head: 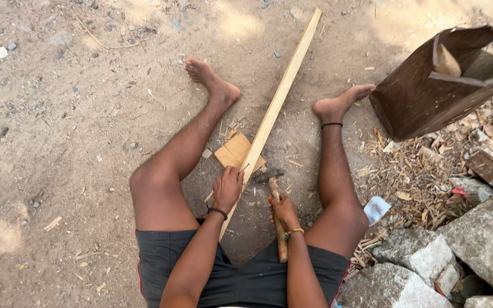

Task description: The person sits on the ground and uses a hammer to drive nails into a long wooden plank. The plank is held steady by a smaller block of wood underneath. The person repeatedly hammers the same nail multiple times.

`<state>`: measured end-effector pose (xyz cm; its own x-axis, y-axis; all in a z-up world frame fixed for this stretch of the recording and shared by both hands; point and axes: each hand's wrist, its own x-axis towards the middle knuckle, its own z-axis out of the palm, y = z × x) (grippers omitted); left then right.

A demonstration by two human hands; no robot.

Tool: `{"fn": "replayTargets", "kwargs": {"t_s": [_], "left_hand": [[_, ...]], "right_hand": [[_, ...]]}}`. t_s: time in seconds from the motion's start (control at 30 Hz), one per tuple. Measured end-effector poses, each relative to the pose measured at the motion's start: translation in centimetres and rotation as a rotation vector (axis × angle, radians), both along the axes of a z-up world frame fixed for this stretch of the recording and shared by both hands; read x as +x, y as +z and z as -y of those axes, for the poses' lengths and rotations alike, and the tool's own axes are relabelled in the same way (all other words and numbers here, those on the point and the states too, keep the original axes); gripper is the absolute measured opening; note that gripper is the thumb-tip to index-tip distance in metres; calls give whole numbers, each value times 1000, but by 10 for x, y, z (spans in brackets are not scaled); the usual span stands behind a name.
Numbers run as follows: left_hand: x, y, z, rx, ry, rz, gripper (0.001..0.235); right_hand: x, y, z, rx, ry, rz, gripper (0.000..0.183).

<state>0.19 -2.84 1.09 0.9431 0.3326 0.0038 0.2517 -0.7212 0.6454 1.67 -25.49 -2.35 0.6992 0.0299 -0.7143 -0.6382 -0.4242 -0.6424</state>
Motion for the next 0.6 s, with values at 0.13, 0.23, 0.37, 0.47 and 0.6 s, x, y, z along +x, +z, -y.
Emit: {"fn": "replayTargets", "kwargs": {"t_s": [0.13,0.23,0.37,0.47,0.6], "left_hand": [[-4,3,16,99,-44,-96,41],[-3,7,15,106,-56,-117,46],[2,6,15,100,-59,-106,50],[-5,1,19,108,-69,-81,42],[1,2,18,105,-58,0,28]], "right_hand": [[-3,-15,2,-51,33,-7,33],[-3,-17,2,57,-7,9,30],[-2,-19,1,51,14,9,29],[-1,-21,6,67,28,8,30],[4,-22,3,129,28,2,29]]}}
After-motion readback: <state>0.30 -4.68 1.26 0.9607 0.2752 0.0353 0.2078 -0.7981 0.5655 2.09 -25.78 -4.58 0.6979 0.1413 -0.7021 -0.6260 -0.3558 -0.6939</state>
